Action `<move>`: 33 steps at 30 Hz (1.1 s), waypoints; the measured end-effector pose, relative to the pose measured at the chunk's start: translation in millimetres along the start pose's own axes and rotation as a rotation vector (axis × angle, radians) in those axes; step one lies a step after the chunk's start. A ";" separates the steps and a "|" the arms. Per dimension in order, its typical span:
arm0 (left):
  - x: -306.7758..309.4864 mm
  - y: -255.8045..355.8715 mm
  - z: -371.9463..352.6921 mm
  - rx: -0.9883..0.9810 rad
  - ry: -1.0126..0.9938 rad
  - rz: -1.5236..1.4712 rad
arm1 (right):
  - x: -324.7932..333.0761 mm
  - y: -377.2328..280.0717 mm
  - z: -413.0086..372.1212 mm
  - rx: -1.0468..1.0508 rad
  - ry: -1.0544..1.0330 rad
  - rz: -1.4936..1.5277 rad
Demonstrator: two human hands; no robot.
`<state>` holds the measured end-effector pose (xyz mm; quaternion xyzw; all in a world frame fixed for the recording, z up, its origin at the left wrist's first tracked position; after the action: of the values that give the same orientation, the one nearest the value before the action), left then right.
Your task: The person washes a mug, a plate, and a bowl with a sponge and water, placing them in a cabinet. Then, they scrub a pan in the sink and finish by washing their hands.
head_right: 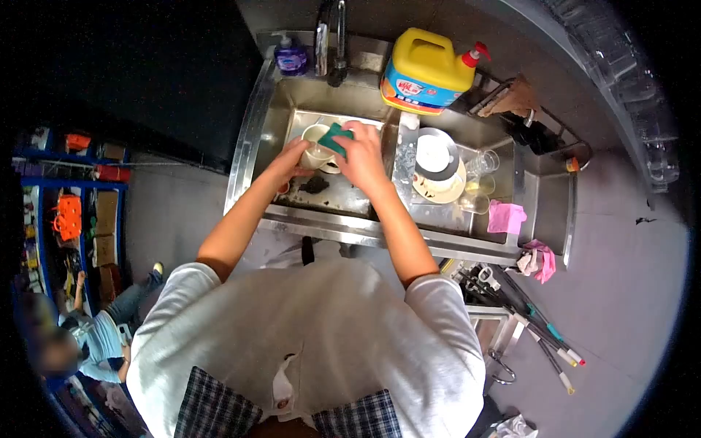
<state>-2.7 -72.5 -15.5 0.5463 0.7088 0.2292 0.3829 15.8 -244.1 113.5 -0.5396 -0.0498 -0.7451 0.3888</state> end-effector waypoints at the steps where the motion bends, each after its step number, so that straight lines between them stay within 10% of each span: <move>1: 2.5 1.9 -3.8 0.027 -0.014 0.006 | -9.0 -9.2 9.4 0.065 -0.072 0.020; 8: 25.5 13.8 -1.0 0.039 0.065 0.158 | -32.6 -24.5 16.9 0.341 -0.313 0.083; 13: 20.4 67.7 -25.1 -0.310 0.292 0.491 | -14.8 -32.5 19.3 0.489 -0.215 -0.055; 19: -17.1 129.6 -75.1 -0.978 0.489 1.046 | 28.0 17.7 10.7 0.045 0.155 0.110; 25: -42.8 132.6 -91.6 -1.227 0.422 1.328 | 8.3 40.4 -30.1 -0.185 0.340 0.278; 33: -24.4 111.5 -61.2 -0.822 0.596 1.029 | 0.2 18.2 -55.3 -0.052 0.387 0.339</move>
<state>18.2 -56.7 111.3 0.5368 0.2926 0.7678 0.1917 -15.1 -284.1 84.6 -0.3973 0.1361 -0.7597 0.4964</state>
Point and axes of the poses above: each hand's wrist, its own z-axis towards the middle knuckle, its own x-axis out of the back of the hand, y = z × x, the point moved 6 cm from there along z, towards the middle knuckle, and after that the axes turned 9 degrees about -z, right-handed, at the moved point
